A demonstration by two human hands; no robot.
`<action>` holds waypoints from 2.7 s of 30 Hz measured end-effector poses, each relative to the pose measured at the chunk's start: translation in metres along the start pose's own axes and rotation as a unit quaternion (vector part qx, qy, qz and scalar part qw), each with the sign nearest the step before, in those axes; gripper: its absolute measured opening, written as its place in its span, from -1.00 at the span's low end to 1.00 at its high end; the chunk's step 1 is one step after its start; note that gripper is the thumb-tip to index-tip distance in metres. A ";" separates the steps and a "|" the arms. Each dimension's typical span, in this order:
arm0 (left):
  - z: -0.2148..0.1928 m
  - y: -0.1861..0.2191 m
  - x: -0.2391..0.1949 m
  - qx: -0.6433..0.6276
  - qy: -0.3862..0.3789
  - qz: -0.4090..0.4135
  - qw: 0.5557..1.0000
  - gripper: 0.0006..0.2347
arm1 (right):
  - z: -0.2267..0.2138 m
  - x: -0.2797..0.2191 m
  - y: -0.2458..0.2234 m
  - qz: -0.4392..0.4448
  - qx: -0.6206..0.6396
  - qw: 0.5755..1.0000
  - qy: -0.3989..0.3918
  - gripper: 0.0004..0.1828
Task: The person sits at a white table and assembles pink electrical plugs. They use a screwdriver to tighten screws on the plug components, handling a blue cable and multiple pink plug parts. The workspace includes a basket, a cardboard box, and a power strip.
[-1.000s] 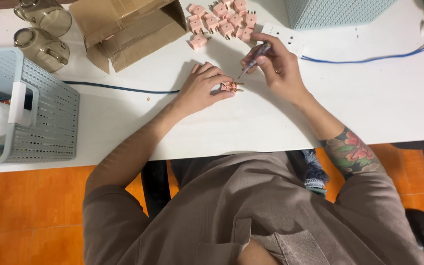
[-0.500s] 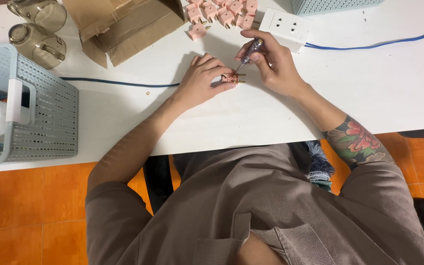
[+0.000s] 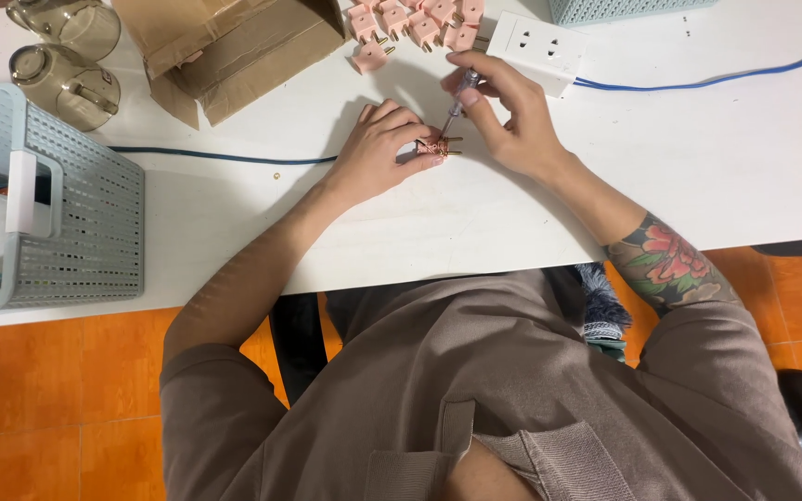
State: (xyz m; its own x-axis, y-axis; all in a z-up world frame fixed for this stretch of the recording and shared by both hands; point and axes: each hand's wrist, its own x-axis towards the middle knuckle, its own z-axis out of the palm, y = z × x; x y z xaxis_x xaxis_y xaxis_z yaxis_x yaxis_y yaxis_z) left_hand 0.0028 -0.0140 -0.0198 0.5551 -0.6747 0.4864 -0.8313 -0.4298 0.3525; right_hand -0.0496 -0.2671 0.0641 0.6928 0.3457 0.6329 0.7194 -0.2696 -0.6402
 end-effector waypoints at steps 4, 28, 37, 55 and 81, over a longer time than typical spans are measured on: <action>-0.002 -0.001 0.002 0.002 -0.037 -0.022 0.999 -0.63 | 0.007 -0.003 0.034 -0.043 -0.054 0.998 0.014 -0.63; 0.002 -0.001 0.004 0.023 0.040 0.025 0.999 -0.59 | 0.011 0.003 0.011 -0.087 -0.043 0.994 0.056 -0.70; 0.012 -0.008 0.006 0.034 0.063 0.034 0.997 -0.56 | 0.010 -0.005 0.037 -0.105 -0.064 0.991 0.047 -0.64; 0.011 -0.011 0.015 -0.040 0.011 0.011 0.999 -0.66 | 0.006 -0.012 0.032 -0.058 -0.083 0.994 0.050 -0.74; -0.044 -0.001 0.009 -0.054 -0.043 -0.120 0.990 -0.35 | -0.040 -0.001 0.026 0.051 0.009 0.991 0.121 -0.69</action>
State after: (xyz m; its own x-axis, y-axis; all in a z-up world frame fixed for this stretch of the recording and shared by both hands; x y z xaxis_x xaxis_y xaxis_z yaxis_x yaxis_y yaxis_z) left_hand 0.0100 0.0065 0.0192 0.7275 -0.6117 0.3108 -0.6657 -0.5195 0.5356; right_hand -0.0298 -0.3101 0.0646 0.7558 0.0911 0.6485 0.6449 -0.2753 -0.7130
